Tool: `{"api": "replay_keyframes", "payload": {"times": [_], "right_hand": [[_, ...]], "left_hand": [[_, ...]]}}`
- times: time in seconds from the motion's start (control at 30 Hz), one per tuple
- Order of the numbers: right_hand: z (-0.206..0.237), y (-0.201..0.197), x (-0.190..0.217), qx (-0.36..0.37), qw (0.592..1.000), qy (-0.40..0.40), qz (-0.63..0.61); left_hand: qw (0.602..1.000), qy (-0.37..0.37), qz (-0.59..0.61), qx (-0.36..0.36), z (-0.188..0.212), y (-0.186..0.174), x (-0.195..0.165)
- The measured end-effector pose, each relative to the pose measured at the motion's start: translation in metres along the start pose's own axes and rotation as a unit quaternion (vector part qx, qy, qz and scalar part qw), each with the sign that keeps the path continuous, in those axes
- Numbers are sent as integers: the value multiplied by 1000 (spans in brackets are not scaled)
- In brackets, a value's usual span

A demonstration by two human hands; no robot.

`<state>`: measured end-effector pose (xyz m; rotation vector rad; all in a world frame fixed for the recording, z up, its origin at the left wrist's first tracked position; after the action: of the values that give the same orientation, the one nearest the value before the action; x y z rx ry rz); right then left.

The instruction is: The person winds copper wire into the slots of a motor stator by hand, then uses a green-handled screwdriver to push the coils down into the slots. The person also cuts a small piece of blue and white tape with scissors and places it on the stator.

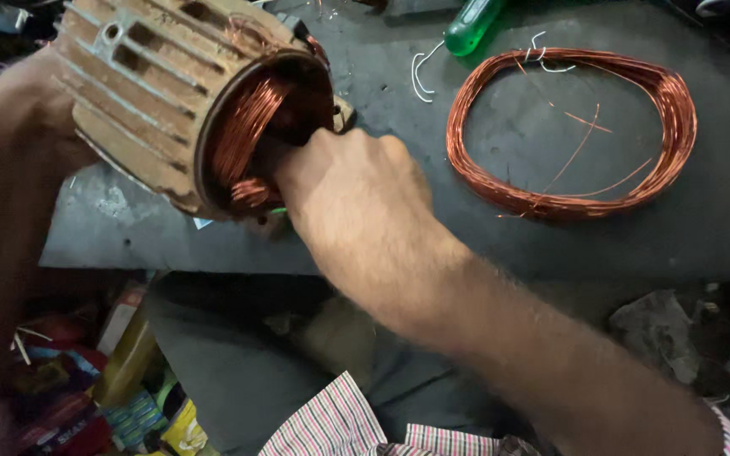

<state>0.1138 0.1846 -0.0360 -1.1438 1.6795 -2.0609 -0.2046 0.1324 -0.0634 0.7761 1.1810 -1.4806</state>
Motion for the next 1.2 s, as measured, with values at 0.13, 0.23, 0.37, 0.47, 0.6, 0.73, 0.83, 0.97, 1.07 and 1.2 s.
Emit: {"api": "replay_keyframes", "payload": {"times": [0.13,0.23,0.37,0.47,0.6,0.73,0.83,0.97,1.07,1.2], "right_hand": [[-3,3,1,-13,999,1,36],[-4,6,4,-37,999,12,39],[-2,10,7,-2,997,34,62],[3,9,6,-60,995,24,74],[19,7,-1,-108,986,-10,130],[36,6,-3,-144,966,-35,212],[43,4,-1,-196,939,-33,281],[46,-1,-1,-200,920,-52,333],[49,-7,2,-191,913,-50,357],[58,-12,5,-168,907,-42,384]], "left_hand": [[1000,12,-23,-2,-15,11,-17],[998,32,-45,1,-44,20,-35],[997,34,-63,11,-71,25,-46],[997,31,-62,20,-70,24,-46],[997,29,-61,23,-64,22,-45],[997,30,-68,20,-65,30,-45],[997,34,-64,20,-64,37,-49],[997,36,-66,19,-60,46,-54],[997,37,-69,17,-59,49,-54],[998,52,-10,36,-63,49,-53]]}}
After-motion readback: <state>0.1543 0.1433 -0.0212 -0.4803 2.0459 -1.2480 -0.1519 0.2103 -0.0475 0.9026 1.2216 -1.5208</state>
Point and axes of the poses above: each hand's wrist, its own z-axis away from the middle knuckle, its own y-axis out of the palm, x = y × z, the point moved 2 cm from there along -z, towards the middle knuckle
